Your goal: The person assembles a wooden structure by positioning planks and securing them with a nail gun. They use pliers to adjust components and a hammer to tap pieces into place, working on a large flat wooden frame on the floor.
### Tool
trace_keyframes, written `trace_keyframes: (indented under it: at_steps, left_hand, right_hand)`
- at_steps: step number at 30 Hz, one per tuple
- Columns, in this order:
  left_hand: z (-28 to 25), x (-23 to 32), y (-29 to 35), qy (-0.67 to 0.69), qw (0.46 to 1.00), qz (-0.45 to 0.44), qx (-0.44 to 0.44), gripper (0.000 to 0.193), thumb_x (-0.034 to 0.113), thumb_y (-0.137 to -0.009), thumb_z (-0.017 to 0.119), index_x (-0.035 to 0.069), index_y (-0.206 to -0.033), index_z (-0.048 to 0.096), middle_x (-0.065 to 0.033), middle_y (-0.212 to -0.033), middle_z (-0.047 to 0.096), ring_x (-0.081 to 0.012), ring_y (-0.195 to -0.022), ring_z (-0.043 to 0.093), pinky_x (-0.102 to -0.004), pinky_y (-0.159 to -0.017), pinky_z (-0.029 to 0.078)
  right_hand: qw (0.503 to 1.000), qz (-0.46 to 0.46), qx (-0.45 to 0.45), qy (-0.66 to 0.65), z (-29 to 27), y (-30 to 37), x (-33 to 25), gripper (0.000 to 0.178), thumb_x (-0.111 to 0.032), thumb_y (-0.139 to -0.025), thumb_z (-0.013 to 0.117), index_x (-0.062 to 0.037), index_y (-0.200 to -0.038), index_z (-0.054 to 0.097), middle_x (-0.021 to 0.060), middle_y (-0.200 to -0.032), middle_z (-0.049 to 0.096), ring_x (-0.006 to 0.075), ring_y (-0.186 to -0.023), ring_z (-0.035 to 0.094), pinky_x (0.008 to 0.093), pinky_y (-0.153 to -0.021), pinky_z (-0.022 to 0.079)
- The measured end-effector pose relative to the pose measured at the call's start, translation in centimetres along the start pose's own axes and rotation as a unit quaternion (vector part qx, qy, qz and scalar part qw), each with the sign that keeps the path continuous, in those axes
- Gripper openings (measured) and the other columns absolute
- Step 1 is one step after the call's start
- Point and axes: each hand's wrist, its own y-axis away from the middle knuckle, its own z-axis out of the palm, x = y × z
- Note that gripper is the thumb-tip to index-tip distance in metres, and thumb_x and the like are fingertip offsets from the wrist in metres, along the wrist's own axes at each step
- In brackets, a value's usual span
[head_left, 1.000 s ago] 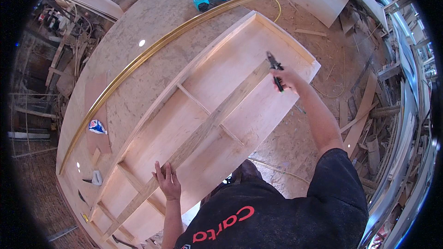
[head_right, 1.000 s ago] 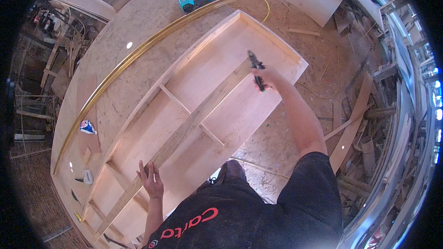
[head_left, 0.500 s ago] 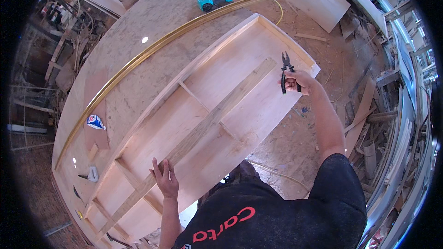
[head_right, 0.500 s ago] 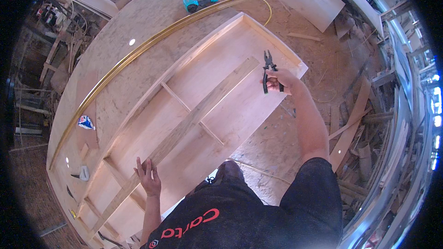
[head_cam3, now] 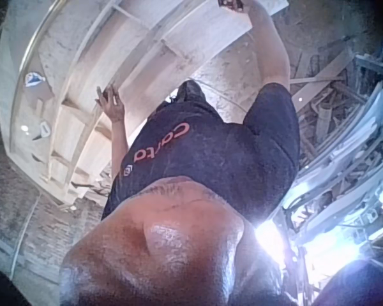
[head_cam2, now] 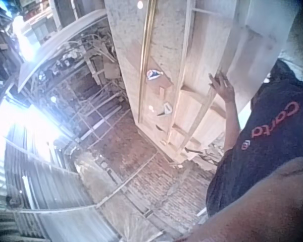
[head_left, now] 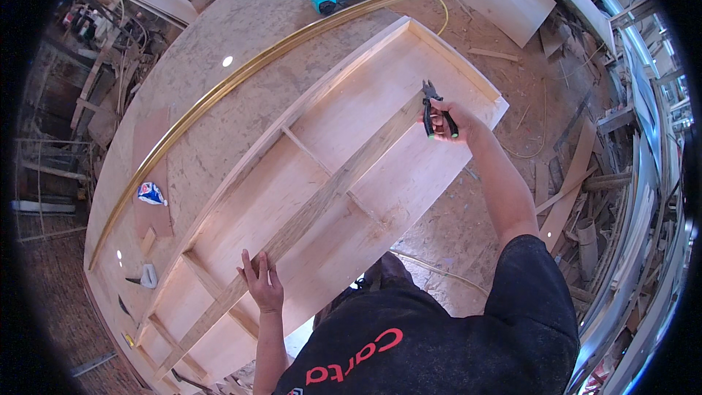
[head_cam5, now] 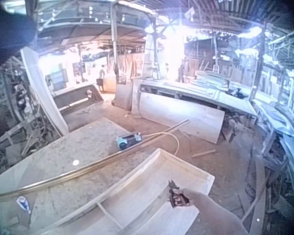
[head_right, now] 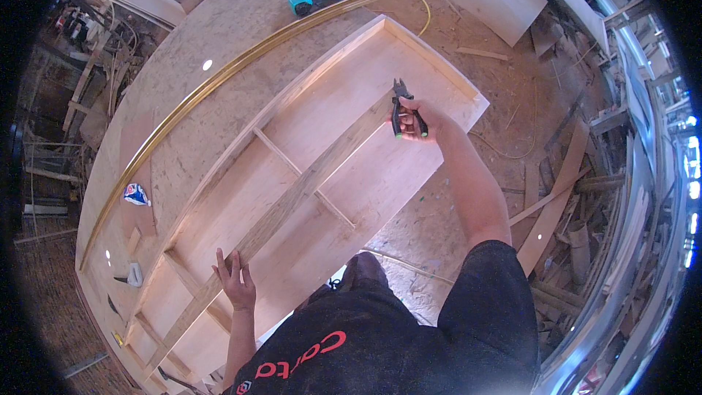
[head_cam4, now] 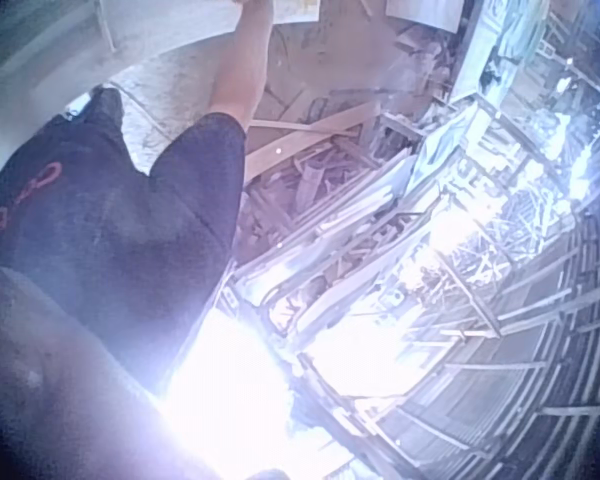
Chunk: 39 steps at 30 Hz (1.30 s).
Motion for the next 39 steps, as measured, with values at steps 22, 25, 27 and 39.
trace_keyframes:
  at_steps: [22,25,27,39]
  left_hand:
    - [-1.6,0.2,-0.2,0.078,0.997,-0.02,-0.017,0.067,0.013,-0.081,0.078,0.015,-0.146,0.058,-0.0248,-0.164,0.031,-0.0419,-0.151,0.034,-0.0585,-0.124,0.02]
    - [-2.8,0.6,0.1,0.062,0.998,0.014,0.024,0.073,0.011,-0.081,0.076,0.017,-0.15,0.053,-0.0247,-0.164,0.03,-0.0422,-0.151,0.033,-0.059,-0.124,0.02]
    - [-3.8,0.9,1.0,0.029,0.998,0.01,0.05,0.073,0.011,-0.083,0.075,0.016,-0.152,0.051,-0.0245,-0.163,0.032,-0.0422,-0.151,0.033,-0.0586,-0.124,0.02]
    - [-5.9,0.1,4.6,-0.007,0.996,-0.005,0.09,0.054,0.006,-0.091,0.07,0.011,-0.143,0.057,-0.0221,-0.158,0.04,-0.0413,-0.147,0.038,-0.0542,-0.119,0.034]
  right_hand:
    - [0.905,-0.169,0.094,0.378,9.0,6.7,9.6,0.034,-0.016,-0.081,0.085,0.002,-0.102,0.065,0.006,-0.079,0.063,0.017,-0.06,0.069,0.0309,-0.052,0.055]
    - [0.921,-0.237,0.195,0.241,5.6,6.1,9.9,0.029,-0.018,-0.086,0.082,0.0007,-0.101,0.065,0.0045,-0.077,0.063,0.0176,-0.064,0.07,0.032,-0.05,0.054]
    - [0.895,-0.235,0.31,0.217,2.3,6.1,8.8,0.027,-0.018,-0.089,0.077,-0.0005,-0.106,0.066,0.0076,-0.078,0.065,0.0206,-0.063,0.07,0.0336,-0.05,0.054]
    - [0.776,-0.065,0.461,0.425,-11.7,2.0,1.9,0.025,-0.018,-0.09,0.06,0.0045,-0.098,0.068,0.0192,-0.085,0.073,0.0268,-0.059,0.07,0.0391,-0.047,0.054]
